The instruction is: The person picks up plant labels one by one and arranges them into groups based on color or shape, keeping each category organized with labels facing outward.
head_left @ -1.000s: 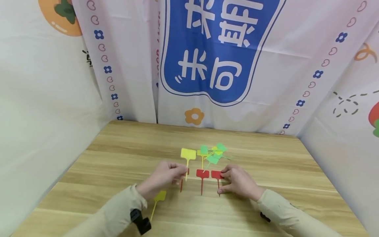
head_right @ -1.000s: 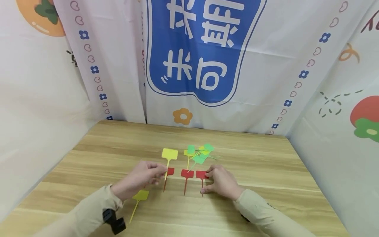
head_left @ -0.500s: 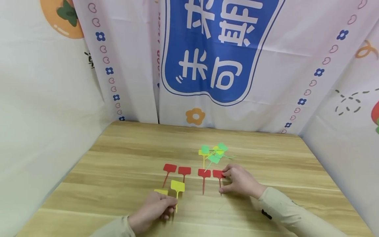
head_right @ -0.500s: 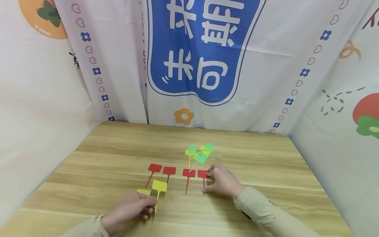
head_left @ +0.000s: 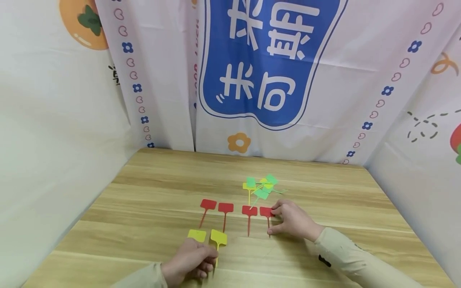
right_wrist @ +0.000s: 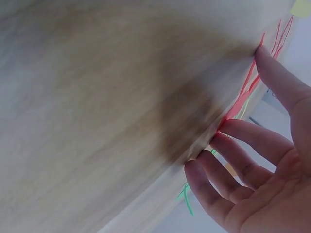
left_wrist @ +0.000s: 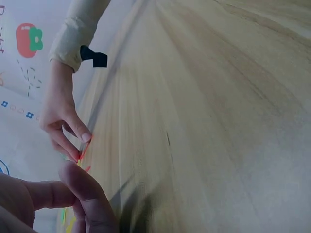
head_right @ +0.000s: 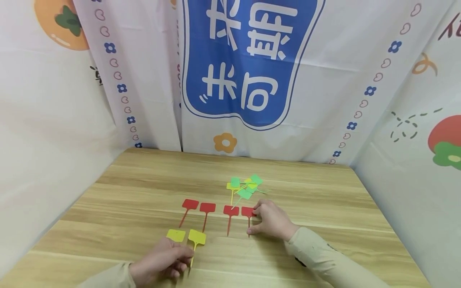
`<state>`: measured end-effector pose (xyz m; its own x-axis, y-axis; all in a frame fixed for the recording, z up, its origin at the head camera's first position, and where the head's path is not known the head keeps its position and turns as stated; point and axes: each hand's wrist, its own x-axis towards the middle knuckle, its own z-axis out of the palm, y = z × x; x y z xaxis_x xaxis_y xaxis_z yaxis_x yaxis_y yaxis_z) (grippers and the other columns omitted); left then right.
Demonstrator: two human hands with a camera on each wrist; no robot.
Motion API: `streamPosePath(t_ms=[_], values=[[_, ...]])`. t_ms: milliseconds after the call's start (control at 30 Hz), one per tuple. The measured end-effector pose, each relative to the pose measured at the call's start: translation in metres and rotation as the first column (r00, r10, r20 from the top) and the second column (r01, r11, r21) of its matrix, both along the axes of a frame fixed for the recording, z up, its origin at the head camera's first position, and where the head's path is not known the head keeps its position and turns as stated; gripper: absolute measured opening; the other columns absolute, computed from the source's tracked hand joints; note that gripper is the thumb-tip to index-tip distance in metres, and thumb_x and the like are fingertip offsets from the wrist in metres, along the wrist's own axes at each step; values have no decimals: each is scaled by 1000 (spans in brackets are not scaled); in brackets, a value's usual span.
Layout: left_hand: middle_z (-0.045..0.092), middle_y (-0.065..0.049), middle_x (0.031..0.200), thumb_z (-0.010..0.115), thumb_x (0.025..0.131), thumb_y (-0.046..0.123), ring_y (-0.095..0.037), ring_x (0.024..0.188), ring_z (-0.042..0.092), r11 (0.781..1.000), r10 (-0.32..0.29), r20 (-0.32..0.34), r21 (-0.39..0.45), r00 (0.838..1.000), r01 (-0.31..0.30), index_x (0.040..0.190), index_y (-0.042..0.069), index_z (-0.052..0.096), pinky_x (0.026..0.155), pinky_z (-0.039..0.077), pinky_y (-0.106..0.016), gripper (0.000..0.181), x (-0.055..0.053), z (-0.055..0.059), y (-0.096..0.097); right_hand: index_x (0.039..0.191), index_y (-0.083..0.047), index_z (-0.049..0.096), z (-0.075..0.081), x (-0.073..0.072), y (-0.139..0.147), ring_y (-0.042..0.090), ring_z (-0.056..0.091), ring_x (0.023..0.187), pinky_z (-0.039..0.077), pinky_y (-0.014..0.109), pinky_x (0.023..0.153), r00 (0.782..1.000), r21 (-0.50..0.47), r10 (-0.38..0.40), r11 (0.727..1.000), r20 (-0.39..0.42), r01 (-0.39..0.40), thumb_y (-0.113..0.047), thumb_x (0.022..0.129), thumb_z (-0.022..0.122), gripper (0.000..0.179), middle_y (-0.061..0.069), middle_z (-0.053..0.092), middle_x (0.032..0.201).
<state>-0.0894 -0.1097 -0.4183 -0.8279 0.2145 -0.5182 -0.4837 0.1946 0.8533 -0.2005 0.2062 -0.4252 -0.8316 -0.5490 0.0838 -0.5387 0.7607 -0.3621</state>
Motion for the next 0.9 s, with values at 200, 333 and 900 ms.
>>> streamPosePath(t_ms=[200, 333, 900], values=[[58, 1, 59, 67, 84, 11, -5, 51, 52, 1000, -22, -39, -15, 999, 21, 73, 2, 69, 47, 46, -16, 14, -4, -4, -1, 107, 7, 72, -2, 0, 0, 25, 60, 101, 51, 43, 88, 1000, -2, -13, 1000, 6, 13, -42, 69, 89, 64, 9, 66, 110], [58, 0, 59, 68, 84, 10, -5, 50, 53, 997, -39, -82, -68, 996, 34, 72, 1, 69, 47, 49, -19, 15, -6, -7, -1, 107, 8, 72, -2, 0, 0, 25, 60, 100, 51, 43, 87, 1000, -8, -2, 1000, -3, 2, -41, 69, 89, 64, 9, 66, 109], [65, -12, 57, 65, 76, -4, -15, 49, 64, 995, -66, -233, -89, 970, 47, 69, -5, 71, 50, 57, -34, 8, -6, -14, 6, 106, 8, 72, 0, 1, -1, 24, 61, 98, 52, 43, 86, 1000, -9, -3, 1000, -3, 3, -39, 68, 90, 63, 8, 65, 108]])
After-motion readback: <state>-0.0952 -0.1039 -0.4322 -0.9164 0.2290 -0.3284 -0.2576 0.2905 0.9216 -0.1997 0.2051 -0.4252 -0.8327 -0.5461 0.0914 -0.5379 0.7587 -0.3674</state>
